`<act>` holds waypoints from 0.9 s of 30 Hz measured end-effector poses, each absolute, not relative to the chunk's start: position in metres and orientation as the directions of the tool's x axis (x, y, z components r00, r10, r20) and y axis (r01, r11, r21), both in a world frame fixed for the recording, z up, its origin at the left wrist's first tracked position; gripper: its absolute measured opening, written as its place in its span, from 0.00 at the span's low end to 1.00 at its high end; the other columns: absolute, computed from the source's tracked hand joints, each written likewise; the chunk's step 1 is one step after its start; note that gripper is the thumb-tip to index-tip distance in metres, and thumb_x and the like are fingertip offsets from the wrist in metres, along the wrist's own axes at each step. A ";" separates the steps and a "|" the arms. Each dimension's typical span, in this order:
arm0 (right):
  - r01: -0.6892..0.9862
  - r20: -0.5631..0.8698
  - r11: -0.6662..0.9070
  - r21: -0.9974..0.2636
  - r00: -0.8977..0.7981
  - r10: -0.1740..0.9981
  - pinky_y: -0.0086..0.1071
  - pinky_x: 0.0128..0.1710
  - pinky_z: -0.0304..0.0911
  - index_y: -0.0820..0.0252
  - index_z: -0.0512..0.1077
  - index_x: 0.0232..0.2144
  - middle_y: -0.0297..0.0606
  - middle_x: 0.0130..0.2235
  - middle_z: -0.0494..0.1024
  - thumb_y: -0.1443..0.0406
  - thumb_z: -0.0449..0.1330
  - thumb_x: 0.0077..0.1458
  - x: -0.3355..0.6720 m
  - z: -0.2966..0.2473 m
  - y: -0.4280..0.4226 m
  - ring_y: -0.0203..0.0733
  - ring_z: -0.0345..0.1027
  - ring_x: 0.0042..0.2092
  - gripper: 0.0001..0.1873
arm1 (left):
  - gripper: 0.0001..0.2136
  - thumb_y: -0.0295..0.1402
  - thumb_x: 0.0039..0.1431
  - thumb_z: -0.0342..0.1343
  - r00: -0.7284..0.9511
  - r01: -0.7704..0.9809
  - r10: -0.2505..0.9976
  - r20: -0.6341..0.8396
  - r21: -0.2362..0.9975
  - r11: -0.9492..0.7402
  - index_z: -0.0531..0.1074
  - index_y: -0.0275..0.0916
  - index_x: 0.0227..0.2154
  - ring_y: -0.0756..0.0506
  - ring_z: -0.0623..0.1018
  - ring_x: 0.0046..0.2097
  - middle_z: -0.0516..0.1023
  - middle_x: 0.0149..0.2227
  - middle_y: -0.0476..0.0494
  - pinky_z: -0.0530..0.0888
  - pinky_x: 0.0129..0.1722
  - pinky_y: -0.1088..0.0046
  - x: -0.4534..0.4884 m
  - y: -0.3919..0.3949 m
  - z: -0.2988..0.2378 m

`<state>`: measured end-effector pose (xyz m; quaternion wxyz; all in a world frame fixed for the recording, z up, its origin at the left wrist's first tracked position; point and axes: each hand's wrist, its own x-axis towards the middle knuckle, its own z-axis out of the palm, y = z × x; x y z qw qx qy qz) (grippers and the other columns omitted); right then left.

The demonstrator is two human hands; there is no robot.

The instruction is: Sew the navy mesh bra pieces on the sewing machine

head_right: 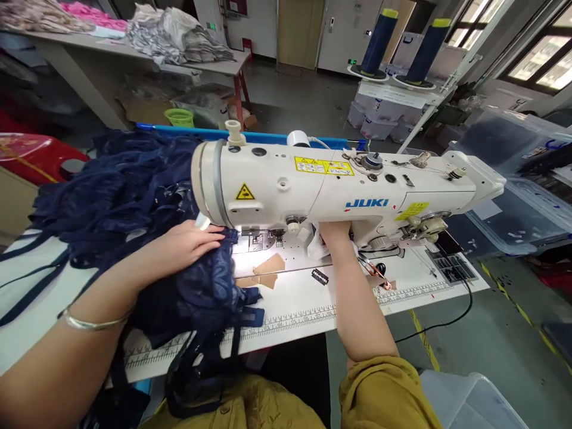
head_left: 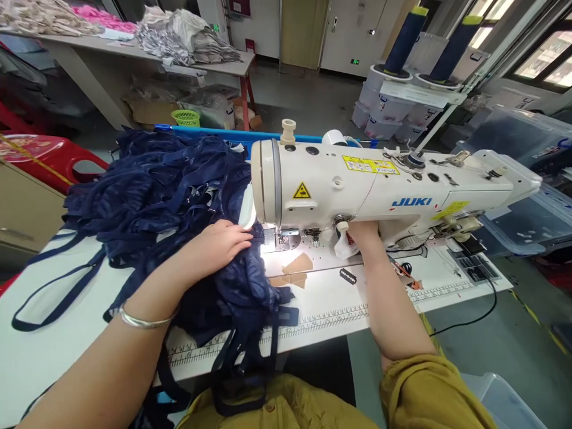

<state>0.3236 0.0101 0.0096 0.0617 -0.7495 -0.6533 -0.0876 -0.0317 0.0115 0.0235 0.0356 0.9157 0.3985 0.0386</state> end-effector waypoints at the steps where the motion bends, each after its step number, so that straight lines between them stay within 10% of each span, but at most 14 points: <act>1: 0.985 0.212 -0.170 0.012 0.164 0.963 0.49 0.57 0.60 0.65 0.70 0.57 0.54 0.53 0.77 0.71 0.48 0.58 0.324 0.006 0.010 0.55 0.67 0.58 0.26 | 0.21 0.40 0.68 0.41 0.659 0.745 0.748 0.082 0.070 -0.664 0.78 0.38 0.48 0.39 0.74 0.45 0.80 0.47 0.38 0.70 0.47 0.61 -0.025 0.006 0.028; 6: 0.985 0.255 -0.140 -0.097 0.161 0.953 0.51 0.59 0.55 0.65 0.68 0.58 0.54 0.53 0.76 0.71 0.48 0.57 0.320 -0.002 0.011 0.56 0.61 0.61 0.27 | 0.20 0.41 0.69 0.44 0.640 0.754 0.737 0.217 0.006 -0.656 0.73 0.34 0.52 0.37 0.75 0.47 0.78 0.46 0.33 0.71 0.47 0.59 0.008 -0.023 0.031; 12: 0.992 0.316 -0.083 -0.094 0.109 0.943 0.53 0.60 0.51 0.62 0.71 0.54 0.54 0.50 0.77 0.72 0.45 0.58 0.323 0.004 0.009 0.56 0.59 0.61 0.25 | 0.32 0.51 0.62 0.53 0.593 0.803 0.801 0.079 0.018 -0.596 0.60 0.40 0.65 0.28 0.64 0.63 0.68 0.61 0.31 0.50 0.62 0.35 -0.012 -0.001 -0.012; 27: 0.991 0.284 -0.121 -0.049 0.130 0.950 0.50 0.56 0.58 0.60 0.69 0.58 0.53 0.52 0.77 0.74 0.48 0.54 0.322 0.009 0.006 0.56 0.62 0.60 0.29 | 0.15 0.40 0.68 0.48 0.756 0.550 0.617 0.219 0.299 -0.780 0.74 0.37 0.45 0.42 0.74 0.51 0.77 0.49 0.39 0.69 0.53 0.66 0.007 -0.024 0.034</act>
